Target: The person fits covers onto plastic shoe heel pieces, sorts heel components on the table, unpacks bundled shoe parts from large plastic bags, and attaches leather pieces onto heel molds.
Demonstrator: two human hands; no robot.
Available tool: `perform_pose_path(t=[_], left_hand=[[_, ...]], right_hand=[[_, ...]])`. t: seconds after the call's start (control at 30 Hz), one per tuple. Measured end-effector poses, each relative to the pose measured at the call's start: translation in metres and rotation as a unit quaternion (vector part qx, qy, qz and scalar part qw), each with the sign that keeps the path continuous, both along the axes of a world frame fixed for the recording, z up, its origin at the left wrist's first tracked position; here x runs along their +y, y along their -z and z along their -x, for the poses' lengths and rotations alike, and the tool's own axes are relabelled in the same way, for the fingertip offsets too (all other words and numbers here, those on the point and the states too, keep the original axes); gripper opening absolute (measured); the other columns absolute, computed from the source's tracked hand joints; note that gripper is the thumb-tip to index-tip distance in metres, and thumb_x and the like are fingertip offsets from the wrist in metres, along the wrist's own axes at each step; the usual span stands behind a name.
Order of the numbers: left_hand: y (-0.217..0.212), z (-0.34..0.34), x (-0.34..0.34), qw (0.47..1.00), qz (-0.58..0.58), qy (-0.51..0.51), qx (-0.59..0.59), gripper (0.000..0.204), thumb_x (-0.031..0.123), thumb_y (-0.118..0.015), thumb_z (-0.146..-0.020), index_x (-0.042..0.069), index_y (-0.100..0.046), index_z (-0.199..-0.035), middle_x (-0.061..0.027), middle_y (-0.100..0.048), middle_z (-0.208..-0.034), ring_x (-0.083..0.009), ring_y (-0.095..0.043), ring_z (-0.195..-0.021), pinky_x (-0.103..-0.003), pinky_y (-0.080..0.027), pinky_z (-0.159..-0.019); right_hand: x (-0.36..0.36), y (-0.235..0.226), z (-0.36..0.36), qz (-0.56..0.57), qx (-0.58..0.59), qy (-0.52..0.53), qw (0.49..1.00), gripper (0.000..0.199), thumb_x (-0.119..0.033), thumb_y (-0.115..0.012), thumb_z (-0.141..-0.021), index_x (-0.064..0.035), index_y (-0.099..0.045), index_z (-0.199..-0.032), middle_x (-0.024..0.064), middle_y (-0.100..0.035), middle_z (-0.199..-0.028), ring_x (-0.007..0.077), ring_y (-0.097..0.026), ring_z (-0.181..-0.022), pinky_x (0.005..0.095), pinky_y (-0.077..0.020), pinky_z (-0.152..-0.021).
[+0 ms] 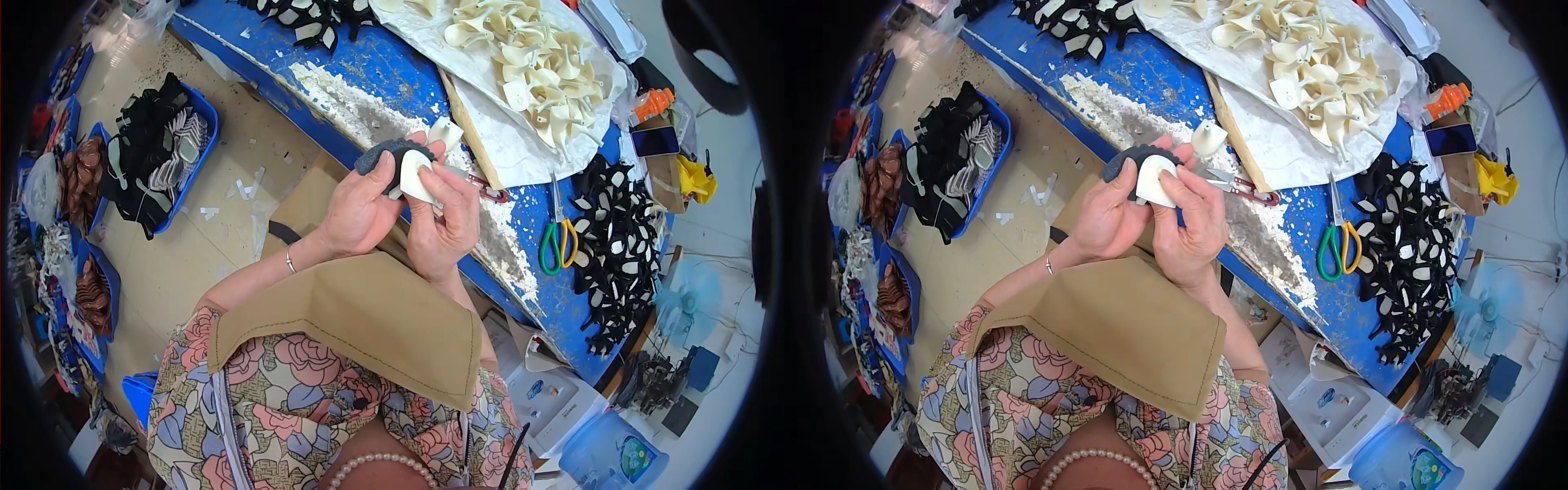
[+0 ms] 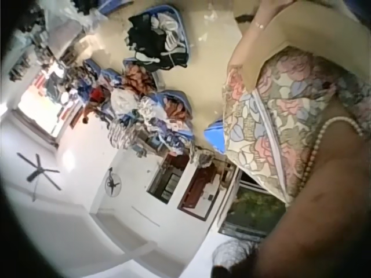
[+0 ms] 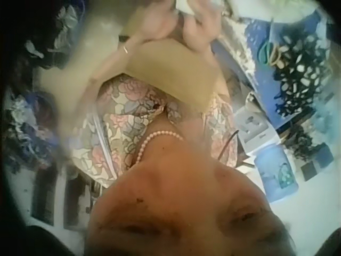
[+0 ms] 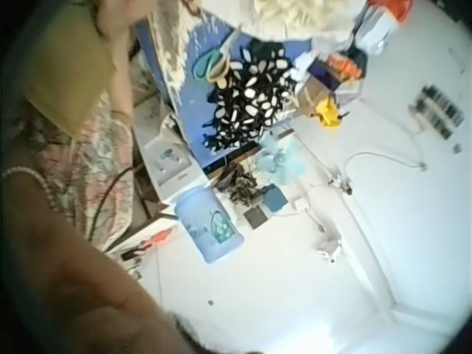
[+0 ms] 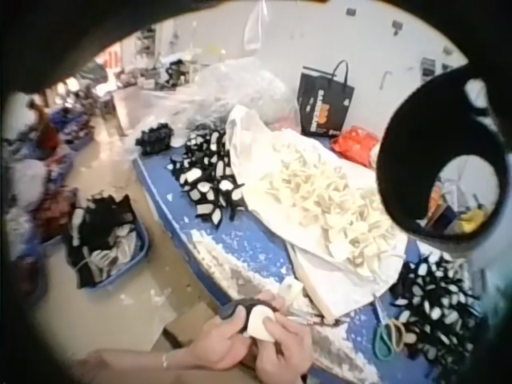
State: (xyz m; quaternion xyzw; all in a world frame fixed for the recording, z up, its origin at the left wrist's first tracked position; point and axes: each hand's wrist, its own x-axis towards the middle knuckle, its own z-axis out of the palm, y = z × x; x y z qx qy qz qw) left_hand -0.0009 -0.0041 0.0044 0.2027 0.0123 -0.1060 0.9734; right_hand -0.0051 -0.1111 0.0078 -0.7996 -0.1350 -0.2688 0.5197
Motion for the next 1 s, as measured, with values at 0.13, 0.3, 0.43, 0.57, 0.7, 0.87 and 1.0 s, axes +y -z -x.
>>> perform_pose_path(t=[0.13,0.3,0.43,0.57,0.7,0.87,1.0], left_hand=[[-0.003,0.001,0.001,1.0,-0.016,0.01,-0.022,0.043,0.025,-0.028,-0.1,-0.003,-0.034,-0.133,-0.0172,-0.042,-0.133,-0.0251,-0.039,-0.125,-0.039,-0.028,-0.108],[0.008,0.011,0.006,0.993,-0.115,0.01,-0.013,0.039,0.021,-0.034,-0.1,-0.003,-0.037,-0.13,-0.0113,-0.046,-0.127,-0.0181,-0.044,-0.118,-0.035,-0.033,-0.103],[0.029,0.014,0.015,0.981,-0.191,0.023,-0.024,0.034,0.02,-0.041,-0.098,-0.003,-0.047,-0.122,-0.0068,-0.056,-0.111,-0.0132,-0.052,-0.103,-0.029,-0.041,-0.09],[0.036,0.009,0.033,0.901,-0.423,0.077,-0.059,0.026,0.018,-0.047,-0.095,-0.003,-0.06,-0.099,0.0003,-0.06,-0.084,-0.007,-0.053,-0.078,-0.024,-0.043,-0.07],[-0.008,0.011,0.044,0.812,-0.551,0.135,-0.139,0.027,0.021,-0.052,-0.093,-0.003,-0.064,-0.091,0.0031,-0.059,-0.074,-0.0044,-0.048,-0.073,-0.023,-0.042,-0.066],[-0.028,0.016,0.048,0.828,-0.493,0.225,-0.143,0.021,0.015,-0.052,-0.092,-0.001,-0.064,-0.097,0.0003,-0.063,-0.084,-0.0046,-0.051,-0.082,-0.024,-0.044,-0.073],[-0.027,0.022,0.051,0.847,-0.464,0.231,-0.117,0.018,0.01,-0.054,-0.091,-0.002,-0.064,-0.098,-0.0034,-0.066,-0.087,-0.006,-0.057,-0.082,-0.023,-0.048,-0.072]], right_hand=[[-0.001,-0.004,-0.001,0.003,0.004,-0.002,1.0,0.022,-0.002,-0.073,-0.074,-0.0051,-0.067,-0.095,0.0113,-0.062,-0.098,0.0202,-0.06,-0.087,0.0285,-0.0484,-0.075],[-0.002,0.006,-0.004,-0.019,0.006,-0.012,1.0,0.025,0.002,-0.071,-0.073,-0.006,-0.068,-0.097,0.0131,-0.061,-0.097,0.0231,-0.062,-0.085,0.0292,-0.0514,-0.072],[-0.009,0.014,-0.008,0.08,-0.046,-0.012,0.996,0.031,0.0,-0.071,-0.071,-0.0054,-0.065,-0.101,0.0122,-0.059,-0.098,0.0257,-0.058,-0.084,0.0341,-0.0464,-0.069],[-0.017,0.006,-0.002,0.188,-0.002,-0.05,0.981,0.036,-0.006,-0.071,-0.072,-0.0051,-0.062,-0.107,0.014,-0.055,-0.105,0.0286,-0.054,-0.084,0.0352,-0.0438,-0.07],[-0.045,-0.005,0.0,0.031,0.169,-0.125,0.977,0.041,-0.008,-0.074,-0.068,-0.0034,-0.061,-0.107,0.0121,-0.054,-0.107,0.0228,-0.055,-0.088,0.0307,-0.0469,-0.074],[-0.051,-0.004,-0.003,-0.241,0.439,-0.279,0.819,0.024,-0.003,-0.071,-0.076,-0.002,-0.061,-0.098,0.0006,-0.061,-0.088,0.0064,-0.058,-0.079,0.0225,-0.0481,-0.072],[-0.05,-0.003,0.002,-0.247,0.438,-0.292,0.813,0.021,-0.003,-0.071,-0.077,-0.0012,-0.06,-0.095,0.0008,-0.062,-0.086,0.0063,-0.058,-0.077,0.0222,-0.0485,-0.07]])
